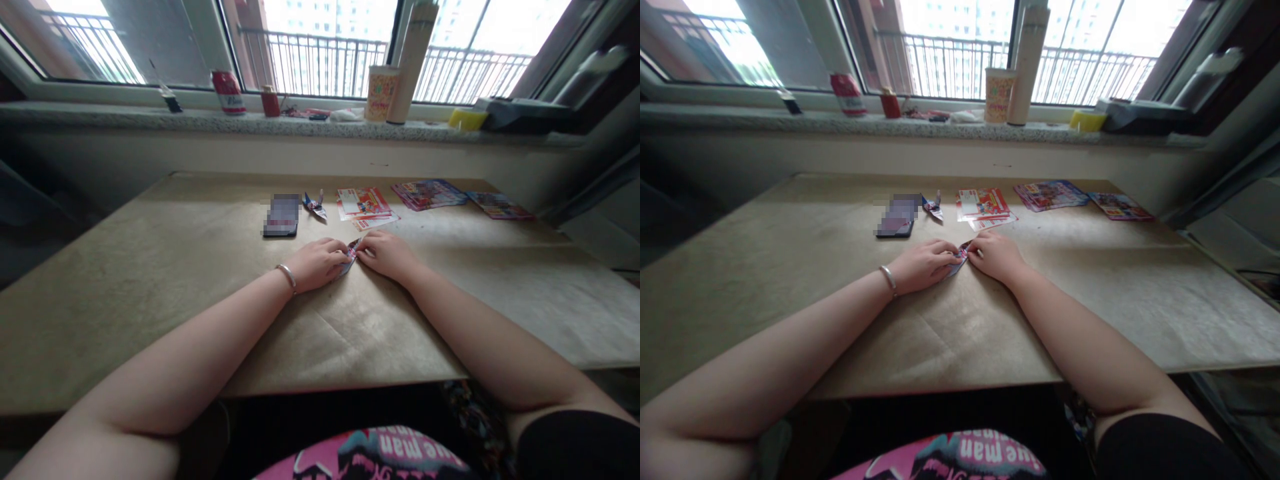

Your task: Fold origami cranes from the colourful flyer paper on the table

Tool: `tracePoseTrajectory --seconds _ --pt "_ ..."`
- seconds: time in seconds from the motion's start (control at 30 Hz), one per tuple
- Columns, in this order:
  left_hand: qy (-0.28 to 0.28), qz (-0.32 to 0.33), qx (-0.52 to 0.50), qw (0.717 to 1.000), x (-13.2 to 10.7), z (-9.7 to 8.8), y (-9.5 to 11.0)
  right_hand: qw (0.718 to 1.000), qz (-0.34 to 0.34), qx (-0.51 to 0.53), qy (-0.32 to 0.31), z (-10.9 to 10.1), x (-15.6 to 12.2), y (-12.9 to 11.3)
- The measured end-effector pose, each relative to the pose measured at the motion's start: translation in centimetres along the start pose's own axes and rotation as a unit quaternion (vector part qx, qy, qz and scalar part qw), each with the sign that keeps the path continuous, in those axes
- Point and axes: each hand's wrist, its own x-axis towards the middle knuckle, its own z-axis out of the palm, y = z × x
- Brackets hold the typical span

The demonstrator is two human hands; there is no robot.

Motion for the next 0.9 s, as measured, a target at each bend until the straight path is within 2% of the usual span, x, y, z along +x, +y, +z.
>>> tracePoseTrajectory --seconds 0.27,0.6,0.9 --pt "-0.03 0.004 -0.005 1.0 -0.1 -0.1 -0.5 1.0 0.007 -0.011 -0.001 -0.2 -0.6 -1.2" --pt "-0.049 -0.018 -0.026 0.998 -0.2 0.0 -0.4 1.0 0.001 -0.016 -0.004 0.0 -0.4 -0.6" --pt "-0.052 -0.044 -0.022 0.997 -0.2 -0.2 0.1 0.999 0.035 -0.039 -0.016 0.1 -0.1 -0.5"
